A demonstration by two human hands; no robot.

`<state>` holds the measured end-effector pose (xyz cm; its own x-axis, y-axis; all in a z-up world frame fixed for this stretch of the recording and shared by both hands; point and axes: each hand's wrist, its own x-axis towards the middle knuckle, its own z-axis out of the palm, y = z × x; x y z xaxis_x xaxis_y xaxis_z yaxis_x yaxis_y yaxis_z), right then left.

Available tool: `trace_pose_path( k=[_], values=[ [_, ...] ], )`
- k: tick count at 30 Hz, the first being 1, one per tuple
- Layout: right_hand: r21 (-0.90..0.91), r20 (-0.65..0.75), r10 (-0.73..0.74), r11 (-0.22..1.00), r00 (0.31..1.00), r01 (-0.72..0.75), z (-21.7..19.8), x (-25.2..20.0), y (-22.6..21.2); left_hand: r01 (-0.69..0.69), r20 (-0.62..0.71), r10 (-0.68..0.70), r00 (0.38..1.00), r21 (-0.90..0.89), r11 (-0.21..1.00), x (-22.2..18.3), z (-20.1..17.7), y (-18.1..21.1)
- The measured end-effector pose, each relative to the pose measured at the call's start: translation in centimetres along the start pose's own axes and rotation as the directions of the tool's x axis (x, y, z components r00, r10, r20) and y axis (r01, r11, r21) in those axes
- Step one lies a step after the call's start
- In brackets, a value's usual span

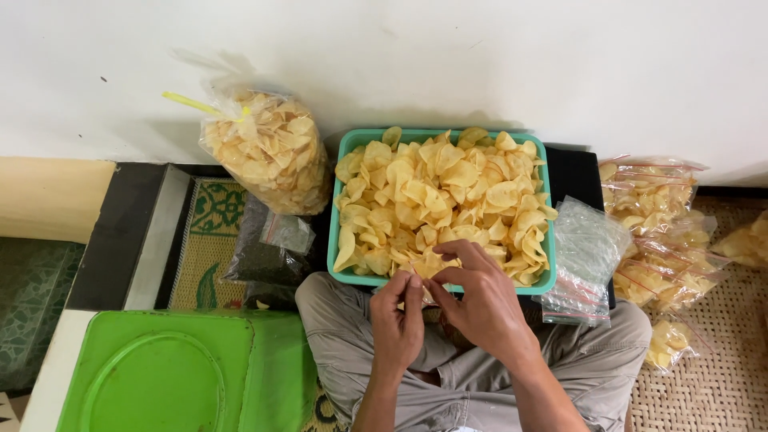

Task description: The person sits on a mat and repeatedly fills small clear plastic bags with potato chips from a green tray, then seals each bag and places it aside. The process is repeated continuously throughout the clip.

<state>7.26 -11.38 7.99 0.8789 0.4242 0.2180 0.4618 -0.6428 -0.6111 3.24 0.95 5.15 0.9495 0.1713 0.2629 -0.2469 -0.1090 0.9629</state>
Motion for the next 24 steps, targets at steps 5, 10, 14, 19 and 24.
trace_pose_path(
  k=[5, 10, 14, 19, 24],
  values=[
    [0.131, 0.028, 0.092, 0.987, 0.995, -0.095, -0.7, 0.3, 0.2, 0.040, -0.026, -0.040, 0.999, -0.027, 0.999, -0.1, -0.3, -0.3],
    [0.032, 0.172, 0.052, 0.998, 0.984, -0.058, -0.9, 0.1, 1.0, 0.074, -0.016, -0.076, 0.997, -0.111, 0.991, 0.0, -0.3, -0.4],
    [0.056, 0.084, 0.040, 0.997, 0.996, -0.045, -2.2, 0.2, 0.4, 0.083, -0.036, -0.085, 0.996, -0.061, 0.995, 0.1, -0.6, -0.3],
    [0.145, 0.149, 0.013, 0.989, 0.989, -0.035, -3.0, 0.2, 0.2, 0.084, -0.034, -0.088, 0.996, -0.099, 0.991, 0.4, -0.4, -0.3],
    [0.010, 0.201, -0.128, 0.992, 0.971, 0.128, -2.4, 0.1, 1.4, 0.050, -0.013, -0.051, 0.999, -0.065, 0.997, 1.1, -0.7, -0.2]
  ],
)
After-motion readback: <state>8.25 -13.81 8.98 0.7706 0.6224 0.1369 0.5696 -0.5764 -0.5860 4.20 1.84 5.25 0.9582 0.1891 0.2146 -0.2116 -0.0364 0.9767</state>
